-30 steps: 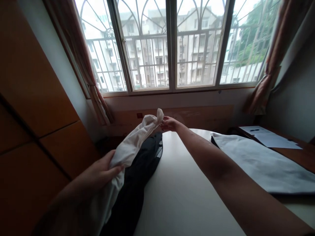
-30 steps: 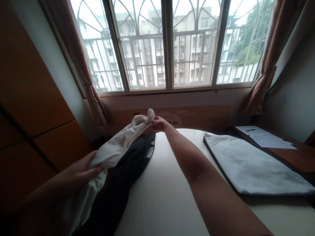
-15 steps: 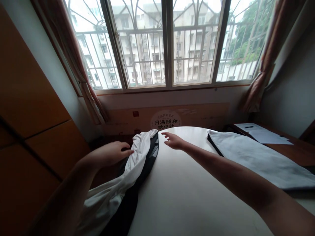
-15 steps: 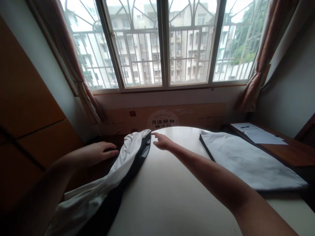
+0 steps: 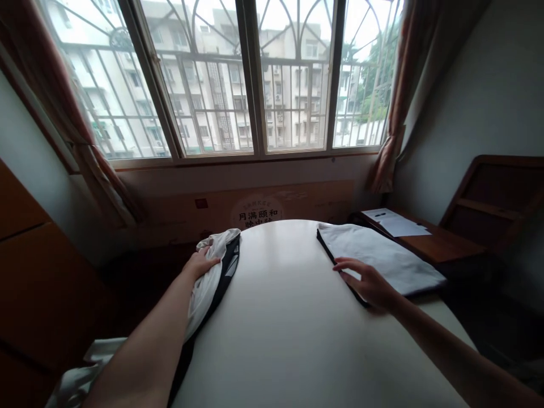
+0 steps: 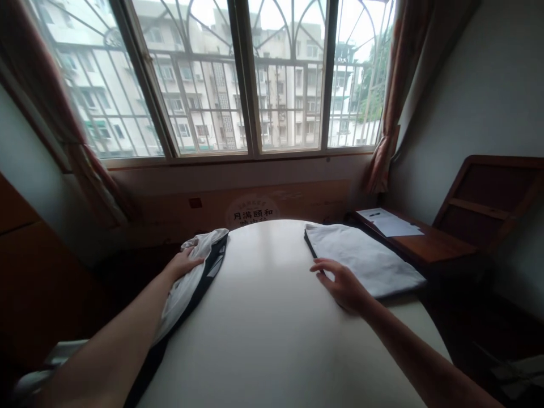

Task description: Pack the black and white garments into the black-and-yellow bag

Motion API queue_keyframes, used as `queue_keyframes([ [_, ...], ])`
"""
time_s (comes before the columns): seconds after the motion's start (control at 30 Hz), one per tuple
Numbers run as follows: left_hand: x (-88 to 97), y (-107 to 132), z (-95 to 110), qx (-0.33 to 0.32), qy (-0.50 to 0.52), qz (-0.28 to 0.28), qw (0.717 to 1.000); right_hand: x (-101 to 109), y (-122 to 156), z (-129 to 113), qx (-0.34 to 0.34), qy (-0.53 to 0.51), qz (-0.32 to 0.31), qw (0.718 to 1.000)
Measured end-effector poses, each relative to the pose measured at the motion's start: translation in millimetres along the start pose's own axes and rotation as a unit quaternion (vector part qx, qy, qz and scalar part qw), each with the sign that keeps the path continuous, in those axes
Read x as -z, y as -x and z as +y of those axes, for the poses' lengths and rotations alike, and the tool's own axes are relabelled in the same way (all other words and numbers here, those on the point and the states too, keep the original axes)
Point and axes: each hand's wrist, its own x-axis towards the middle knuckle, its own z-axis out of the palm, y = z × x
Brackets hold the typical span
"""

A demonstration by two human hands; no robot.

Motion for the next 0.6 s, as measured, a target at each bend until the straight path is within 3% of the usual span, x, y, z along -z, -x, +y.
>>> queue_keyframes([
  [0.1, 4.2, -3.1, 6.3, -0.02, -0.008, -0.01, 1.0, 22.8, 1.3, 42.1, -0.049, -0.012, 0.143, 0.988],
  [0.17, 5.6, -3.8, 9.9, -0.025, -0.013, -0.013, 1.0, 23.7, 2.7, 59.9, -0.062, 0.015, 0.169, 0.984],
  [0.3, -0.4, -2.6, 14.3, -0.004, -0.025, -0.023, 0.999, 3.0, 6.4, 69.6, -0.071, 0.134, 0.049, 0.987],
  [0.43, -5.1, -0.7, 20.7, 0.062, -0.038, -0.025, 0.997, -13.7, 6.5, 62.9, -0.113, 0.27, -0.063, 0.954],
  [0.53, 4.9, 4.4, 28.8, 0.093, -0.033, -0.022, 0.995, -13.7, 4.8, 58.0, -0.127, 0.308, -0.096, 0.938],
  [0.6, 20.9, 13.1, 32.8, 0.072, -0.012, -0.012, 0.997, -11.2, 4.2, 56.2, -0.13, 0.316, -0.103, 0.934],
])
